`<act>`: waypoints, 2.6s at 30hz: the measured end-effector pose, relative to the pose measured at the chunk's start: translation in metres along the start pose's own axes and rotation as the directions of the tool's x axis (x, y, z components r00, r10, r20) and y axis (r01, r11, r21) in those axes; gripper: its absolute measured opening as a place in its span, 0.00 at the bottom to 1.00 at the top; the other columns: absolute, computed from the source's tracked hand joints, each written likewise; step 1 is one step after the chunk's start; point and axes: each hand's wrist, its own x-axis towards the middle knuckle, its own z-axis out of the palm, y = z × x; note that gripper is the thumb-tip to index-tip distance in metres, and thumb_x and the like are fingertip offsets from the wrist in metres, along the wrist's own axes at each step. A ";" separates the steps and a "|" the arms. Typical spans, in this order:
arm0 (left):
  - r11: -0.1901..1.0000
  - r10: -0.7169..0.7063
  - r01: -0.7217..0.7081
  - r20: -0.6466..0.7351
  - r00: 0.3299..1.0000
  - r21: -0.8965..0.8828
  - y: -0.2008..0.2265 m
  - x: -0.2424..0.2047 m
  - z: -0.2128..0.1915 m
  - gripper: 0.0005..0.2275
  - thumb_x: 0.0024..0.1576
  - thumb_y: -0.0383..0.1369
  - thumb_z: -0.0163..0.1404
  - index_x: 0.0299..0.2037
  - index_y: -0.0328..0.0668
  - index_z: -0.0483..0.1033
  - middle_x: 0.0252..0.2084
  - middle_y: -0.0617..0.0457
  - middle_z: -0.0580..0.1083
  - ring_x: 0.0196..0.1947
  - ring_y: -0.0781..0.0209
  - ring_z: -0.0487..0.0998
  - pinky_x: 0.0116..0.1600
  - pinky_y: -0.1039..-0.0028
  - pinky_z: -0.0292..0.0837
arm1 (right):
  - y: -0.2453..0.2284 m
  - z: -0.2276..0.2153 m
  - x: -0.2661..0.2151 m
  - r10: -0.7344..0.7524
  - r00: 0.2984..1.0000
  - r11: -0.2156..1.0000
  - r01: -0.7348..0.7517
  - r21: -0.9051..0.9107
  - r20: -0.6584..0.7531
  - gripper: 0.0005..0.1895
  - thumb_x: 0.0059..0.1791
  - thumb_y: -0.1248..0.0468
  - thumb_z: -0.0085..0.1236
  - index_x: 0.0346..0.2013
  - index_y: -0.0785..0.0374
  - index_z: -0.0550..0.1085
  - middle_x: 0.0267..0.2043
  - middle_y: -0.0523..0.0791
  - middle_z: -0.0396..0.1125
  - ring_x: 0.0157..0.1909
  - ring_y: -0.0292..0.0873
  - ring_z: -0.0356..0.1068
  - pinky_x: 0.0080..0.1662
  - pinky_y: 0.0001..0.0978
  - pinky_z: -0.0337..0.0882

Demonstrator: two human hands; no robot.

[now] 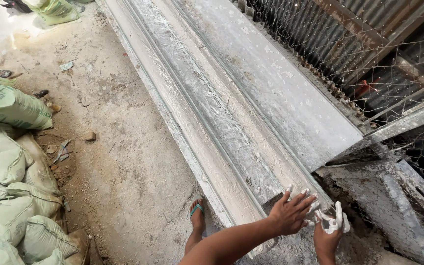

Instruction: Apply liquid gypsum plaster mixture into architectural molds and spread it evenly.

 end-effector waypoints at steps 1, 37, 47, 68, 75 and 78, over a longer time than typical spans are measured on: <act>1.000 0.018 -0.017 0.018 1.000 -0.019 0.001 0.002 0.008 0.30 0.66 0.54 0.21 0.78 0.58 0.38 0.81 0.57 0.35 0.80 0.53 0.38 0.76 0.43 0.34 | -0.003 -0.001 -0.002 -0.062 0.998 0.995 0.059 -0.076 -0.032 0.43 0.48 0.70 0.62 0.78 0.65 0.59 0.50 0.51 0.71 0.49 0.46 0.71 0.56 0.40 0.69; 0.914 -0.001 0.029 0.068 0.998 -0.404 0.028 -0.049 -0.020 0.19 0.63 0.32 0.40 0.64 0.47 0.71 0.53 0.38 0.68 0.54 0.46 0.68 0.55 0.55 0.63 | -0.010 -0.010 -0.014 -0.177 0.984 0.931 0.168 -0.324 0.002 0.13 0.47 0.67 0.63 0.46 0.65 0.75 0.51 0.51 0.70 0.59 0.58 0.68 0.60 0.52 0.66; 0.809 -0.165 0.219 0.147 0.975 -0.546 0.028 -0.035 -0.022 0.19 0.61 0.33 0.37 0.60 0.50 0.75 0.47 0.41 0.73 0.49 0.44 0.73 0.54 0.48 0.64 | -0.011 -0.011 -0.015 -0.163 0.986 0.955 0.162 -0.249 0.019 0.11 0.49 0.68 0.61 0.46 0.63 0.75 0.51 0.50 0.69 0.60 0.56 0.67 0.62 0.51 0.65; 0.723 -0.329 0.441 0.295 0.897 -0.532 -0.029 -0.023 -0.046 0.14 0.63 0.29 0.35 0.47 0.39 0.77 0.45 0.40 0.72 0.39 0.45 0.79 0.49 0.52 0.73 | -0.059 -0.054 0.021 -0.131 0.779 0.593 0.557 -0.581 0.613 0.32 0.46 0.52 0.58 0.61 0.65 0.73 0.68 0.54 0.49 0.71 0.61 0.43 0.66 0.64 0.46; 0.629 -0.296 0.376 0.238 0.925 -0.680 0.003 -0.031 -0.053 0.17 0.64 0.34 0.35 0.48 0.55 0.81 0.49 0.40 0.73 0.45 0.46 0.79 0.53 0.56 0.76 | -0.075 -0.058 0.031 0.039 0.789 0.600 0.472 -0.646 0.613 0.23 0.48 0.51 0.58 0.55 0.55 0.75 0.70 0.48 0.51 0.75 0.55 0.45 0.71 0.57 0.49; 0.702 -0.218 0.305 0.214 0.952 -0.644 0.020 -0.028 -0.030 0.17 0.64 0.32 0.34 0.48 0.51 0.81 0.49 0.39 0.72 0.50 0.43 0.77 0.57 0.49 0.69 | -0.075 -0.062 0.029 -0.103 0.812 0.609 0.508 -0.609 0.574 0.21 0.49 0.54 0.58 0.56 0.50 0.76 0.69 0.46 0.55 0.75 0.53 0.48 0.71 0.55 0.52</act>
